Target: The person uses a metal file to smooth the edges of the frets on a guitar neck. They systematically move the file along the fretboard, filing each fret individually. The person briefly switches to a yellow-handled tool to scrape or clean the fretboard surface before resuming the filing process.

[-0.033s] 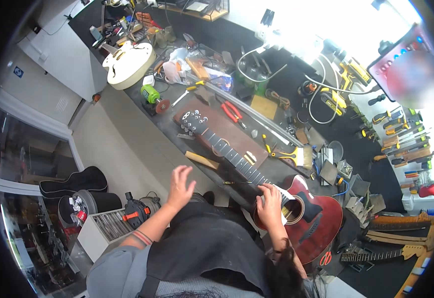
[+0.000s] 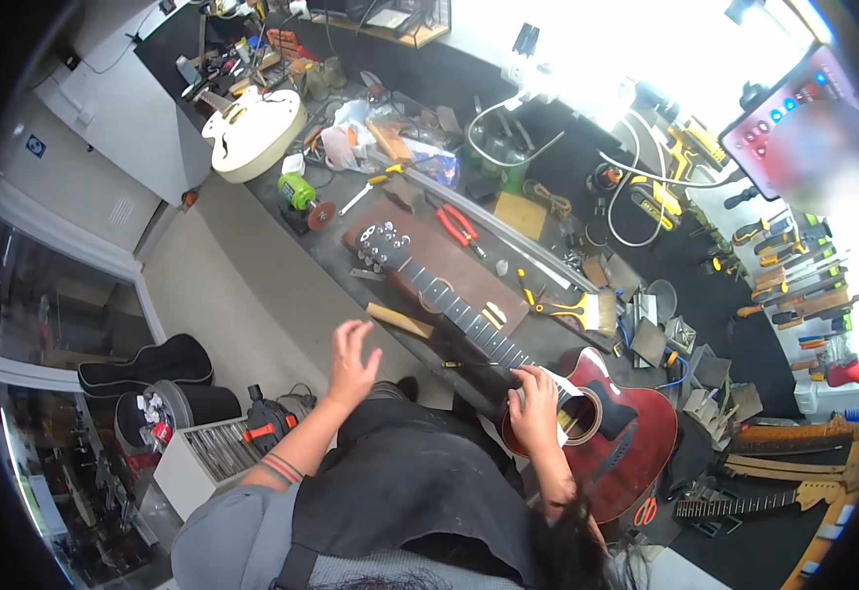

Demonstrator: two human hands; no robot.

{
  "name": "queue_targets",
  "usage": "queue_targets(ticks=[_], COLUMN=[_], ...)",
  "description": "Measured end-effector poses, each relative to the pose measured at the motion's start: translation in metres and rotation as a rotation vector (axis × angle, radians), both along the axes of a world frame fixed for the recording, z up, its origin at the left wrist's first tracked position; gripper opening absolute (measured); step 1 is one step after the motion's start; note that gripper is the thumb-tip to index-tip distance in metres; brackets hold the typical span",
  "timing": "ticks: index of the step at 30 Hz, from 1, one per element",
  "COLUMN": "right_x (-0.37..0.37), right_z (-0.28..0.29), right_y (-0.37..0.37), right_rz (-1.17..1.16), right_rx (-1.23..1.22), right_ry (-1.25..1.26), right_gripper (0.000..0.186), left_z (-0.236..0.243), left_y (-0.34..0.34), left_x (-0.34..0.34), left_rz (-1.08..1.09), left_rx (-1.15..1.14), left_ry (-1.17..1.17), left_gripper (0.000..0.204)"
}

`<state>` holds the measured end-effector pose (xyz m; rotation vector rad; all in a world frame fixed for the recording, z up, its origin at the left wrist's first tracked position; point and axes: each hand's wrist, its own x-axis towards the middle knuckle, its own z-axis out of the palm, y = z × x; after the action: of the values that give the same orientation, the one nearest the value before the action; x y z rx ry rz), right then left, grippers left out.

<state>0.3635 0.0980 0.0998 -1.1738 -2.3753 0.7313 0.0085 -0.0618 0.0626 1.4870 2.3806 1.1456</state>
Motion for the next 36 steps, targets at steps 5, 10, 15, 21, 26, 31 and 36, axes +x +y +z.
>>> queue_targets(ticks=[5,10,15,21,26,31,36], right_x=[-0.002,-0.029,-0.087,-0.131,-0.133,-0.105,-0.075], right_z=[0.014,0.020,0.036,0.068,0.074,0.067,0.061], right_y=[-0.014,-0.052,-0.127,-0.209,-0.244,-0.205,-0.114], right_rz=[-0.192,-0.468,-0.667,-0.790,-0.965,-0.794,-0.605], right_rx=[0.043,0.168,0.072,-0.031,-0.063,-0.029,-0.016], right_ry=[0.028,-0.026,-0.152,-0.194,-0.244,-0.264,-0.181], right_gripper=[0.043,0.023,0.026,0.007,0.007,0.007,0.013], left_z=[0.024,-0.007,-0.056,-0.090,-0.083,-0.086,-0.046], left_y=[0.112,0.256,0.357,0.407,0.396,0.375,0.329], left_x=[-0.123,-0.259,-0.316,-0.350,-0.334,-0.341,-0.332], left_rz=[0.051,-0.114,-0.230,-0.273,-0.369,-0.442,-0.399], left_rx=[0.179,0.016,-0.240,-0.387,-0.477,-0.292,-0.088], left_ry=[-0.211,-0.171,0.068,0.148,0.370,0.368,0.322], left_gripper=[0.041,0.031,0.044,0.034,0.044,0.032,0.030])
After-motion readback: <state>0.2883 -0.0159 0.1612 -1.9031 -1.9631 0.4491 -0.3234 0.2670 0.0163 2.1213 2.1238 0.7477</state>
